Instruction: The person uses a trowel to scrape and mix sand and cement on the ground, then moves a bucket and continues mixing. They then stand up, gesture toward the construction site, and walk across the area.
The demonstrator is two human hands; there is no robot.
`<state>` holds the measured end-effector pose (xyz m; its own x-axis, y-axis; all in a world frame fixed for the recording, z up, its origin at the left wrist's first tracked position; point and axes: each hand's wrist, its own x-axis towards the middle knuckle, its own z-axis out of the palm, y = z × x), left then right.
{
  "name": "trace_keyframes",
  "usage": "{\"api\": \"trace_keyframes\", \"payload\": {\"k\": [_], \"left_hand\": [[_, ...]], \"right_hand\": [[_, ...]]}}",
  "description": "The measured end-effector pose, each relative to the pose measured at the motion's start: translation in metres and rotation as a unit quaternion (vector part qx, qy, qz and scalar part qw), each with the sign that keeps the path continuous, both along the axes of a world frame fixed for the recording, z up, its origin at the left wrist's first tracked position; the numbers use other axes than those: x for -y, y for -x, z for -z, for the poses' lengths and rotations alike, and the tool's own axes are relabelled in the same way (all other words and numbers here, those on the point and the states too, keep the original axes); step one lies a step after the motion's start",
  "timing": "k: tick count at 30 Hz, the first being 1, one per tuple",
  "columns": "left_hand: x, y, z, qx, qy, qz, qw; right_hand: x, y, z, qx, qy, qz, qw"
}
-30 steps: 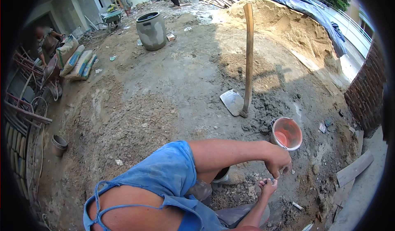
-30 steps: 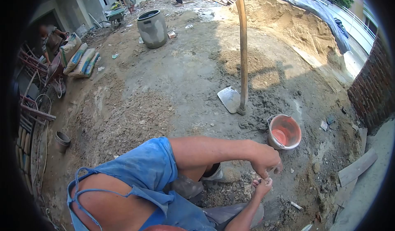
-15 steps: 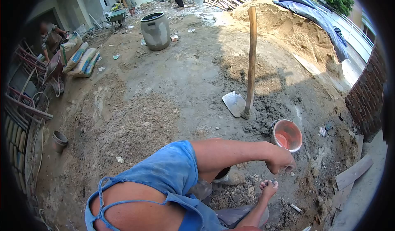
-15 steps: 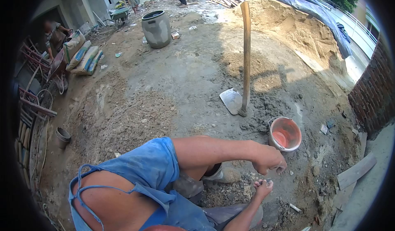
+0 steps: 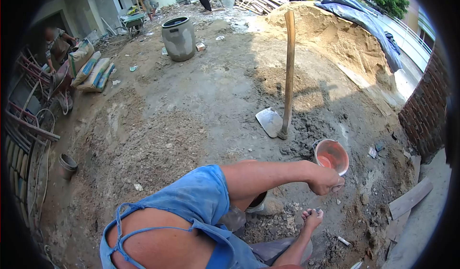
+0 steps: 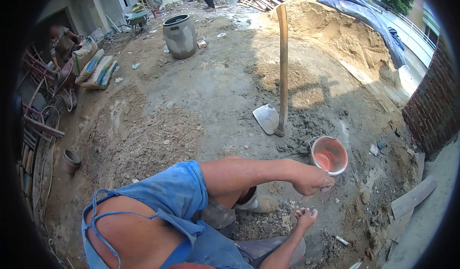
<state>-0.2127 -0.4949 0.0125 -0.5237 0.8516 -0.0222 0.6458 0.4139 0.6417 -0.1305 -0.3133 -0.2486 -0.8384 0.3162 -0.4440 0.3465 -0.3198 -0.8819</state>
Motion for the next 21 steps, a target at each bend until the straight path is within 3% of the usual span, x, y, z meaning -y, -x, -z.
{"api": "trace_keyframes", "payload": {"k": [3,6,10,12,17,21], "left_hand": [[0.012,0.018,0.013,-0.016,-0.041,-0.031,0.999],[0.041,0.014,-0.025,0.011,-0.042,-0.101,0.994],[0.104,0.012,-0.056,0.143,-0.206,-0.234,0.939],[0.151,0.004,-0.057,0.151,-0.194,-0.320,0.915],[0.285,-0.060,0.011,0.249,-0.198,-0.483,0.816],[0.330,-0.146,0.075,0.275,-0.124,-0.564,0.769]], "right_hand": [[-0.002,0.000,-0.001,-0.001,0.000,-0.002,1.000],[-0.002,0.002,0.000,0.003,-0.003,0.001,1.000],[-0.004,0.005,0.005,0.005,0.004,0.004,1.000],[-0.004,0.008,0.006,0.011,0.009,0.003,1.000],[-0.012,0.008,0.017,0.011,0.023,-0.004,1.000],[-0.013,0.010,0.017,0.024,0.033,0.006,0.999]]}}
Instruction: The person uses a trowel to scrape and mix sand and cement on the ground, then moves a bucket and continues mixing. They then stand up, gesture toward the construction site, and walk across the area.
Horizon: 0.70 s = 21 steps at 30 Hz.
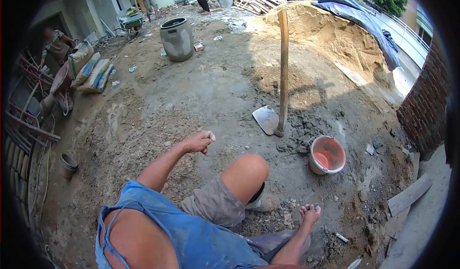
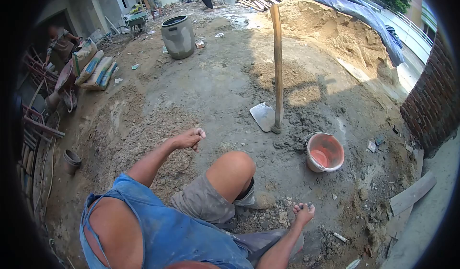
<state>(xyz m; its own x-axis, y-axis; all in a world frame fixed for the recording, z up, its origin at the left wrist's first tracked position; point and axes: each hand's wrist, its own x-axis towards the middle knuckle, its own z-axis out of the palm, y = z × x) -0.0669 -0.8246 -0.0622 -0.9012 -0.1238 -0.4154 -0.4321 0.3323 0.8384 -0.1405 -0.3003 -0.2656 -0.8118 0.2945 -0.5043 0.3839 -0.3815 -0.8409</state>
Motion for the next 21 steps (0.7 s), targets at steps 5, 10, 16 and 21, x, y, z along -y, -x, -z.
{"api": "trace_keyframes", "payload": {"k": [5,10,16,21], "left_hand": [[-0.023,-0.065,0.016,0.060,0.032,0.064,0.996],[-0.068,-0.090,0.012,0.067,0.014,0.109,0.992],[-0.102,-0.108,0.015,0.054,-0.051,0.060,0.995],[-0.106,-0.111,0.011,-0.020,0.021,0.052,0.998]], "right_hand": [[0.004,0.005,0.003,0.014,-0.004,-0.015,1.000],[0.004,0.005,0.000,0.013,-0.010,-0.035,0.999],[0.006,0.007,0.001,0.019,-0.016,-0.030,0.999],[0.008,0.009,-0.002,0.022,-0.015,-0.039,0.999]]}}
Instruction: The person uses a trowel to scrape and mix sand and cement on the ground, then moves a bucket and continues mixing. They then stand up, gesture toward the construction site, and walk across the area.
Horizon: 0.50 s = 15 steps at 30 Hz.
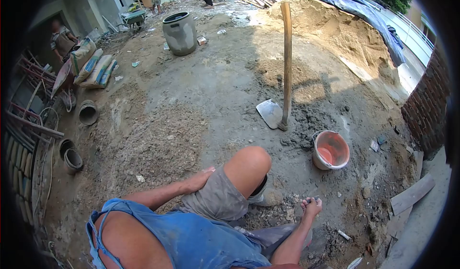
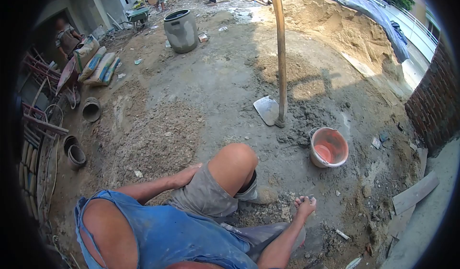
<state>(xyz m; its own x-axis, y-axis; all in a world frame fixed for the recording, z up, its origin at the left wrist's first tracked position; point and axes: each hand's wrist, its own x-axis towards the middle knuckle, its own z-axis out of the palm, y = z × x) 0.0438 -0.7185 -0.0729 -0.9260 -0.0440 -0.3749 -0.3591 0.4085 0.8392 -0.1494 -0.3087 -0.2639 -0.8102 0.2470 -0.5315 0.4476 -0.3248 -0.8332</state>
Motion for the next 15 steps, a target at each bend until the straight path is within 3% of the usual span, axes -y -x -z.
{"api": "trace_keyframes", "payload": {"k": [2,4,7,11,15], "left_hand": [[0.001,-0.003,-0.002,-0.004,0.050,0.005,0.999],[-0.002,-0.006,-0.008,-0.071,0.038,0.008,0.997],[-0.014,-0.004,-0.032,-0.004,0.008,-0.058,0.998],[-0.029,0.001,-0.049,-0.064,-0.033,-0.060,0.996],[-0.037,0.004,-0.059,-0.069,0.052,-0.023,0.996]], "right_hand": [[0.002,-0.001,-0.003,0.006,0.001,0.000,1.000],[0.003,-0.001,-0.004,-0.005,0.007,-0.004,1.000],[0.005,-0.001,-0.004,0.001,0.008,-0.007,1.000],[0.002,0.000,0.005,0.008,-0.008,-0.025,1.000],[0.003,0.002,0.004,0.013,-0.024,-0.032,0.999]]}}
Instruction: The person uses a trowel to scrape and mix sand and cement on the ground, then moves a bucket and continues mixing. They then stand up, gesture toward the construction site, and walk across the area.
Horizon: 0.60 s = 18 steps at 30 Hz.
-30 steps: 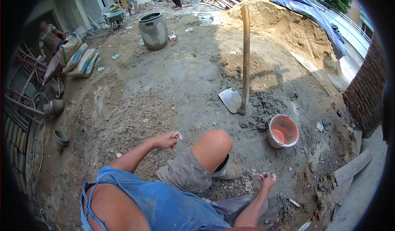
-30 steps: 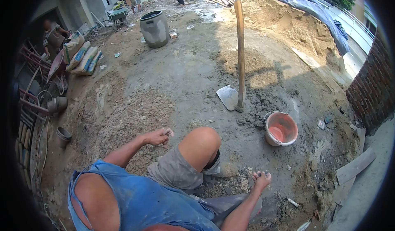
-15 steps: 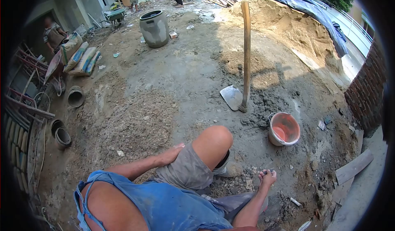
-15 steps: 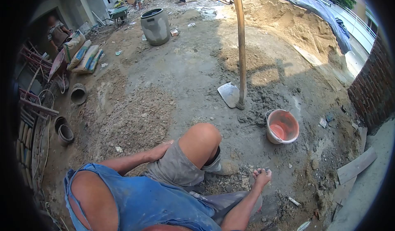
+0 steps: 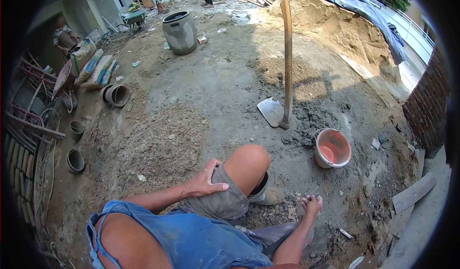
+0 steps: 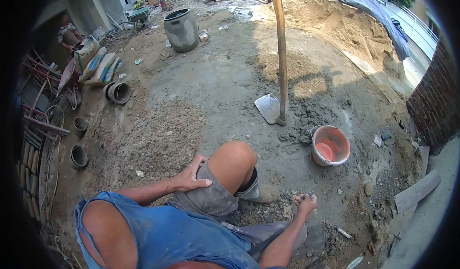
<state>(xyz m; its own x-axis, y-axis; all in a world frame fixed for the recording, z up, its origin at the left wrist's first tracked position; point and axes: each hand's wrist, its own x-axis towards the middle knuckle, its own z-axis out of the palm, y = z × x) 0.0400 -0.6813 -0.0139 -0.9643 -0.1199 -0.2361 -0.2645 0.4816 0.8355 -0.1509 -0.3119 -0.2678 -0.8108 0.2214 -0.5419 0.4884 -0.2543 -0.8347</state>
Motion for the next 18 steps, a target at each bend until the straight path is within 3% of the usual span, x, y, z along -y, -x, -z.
{"api": "trace_keyframes", "payload": {"k": [14,18], "left_hand": [[0.015,0.011,0.010,0.009,0.004,0.026,1.000],[0.011,0.005,0.003,0.022,0.076,-0.025,0.997]], "right_hand": [[0.008,-0.003,-0.012,-0.013,0.007,0.000,1.000],[0.009,-0.003,-0.015,-0.018,0.004,-0.001,1.000]]}}
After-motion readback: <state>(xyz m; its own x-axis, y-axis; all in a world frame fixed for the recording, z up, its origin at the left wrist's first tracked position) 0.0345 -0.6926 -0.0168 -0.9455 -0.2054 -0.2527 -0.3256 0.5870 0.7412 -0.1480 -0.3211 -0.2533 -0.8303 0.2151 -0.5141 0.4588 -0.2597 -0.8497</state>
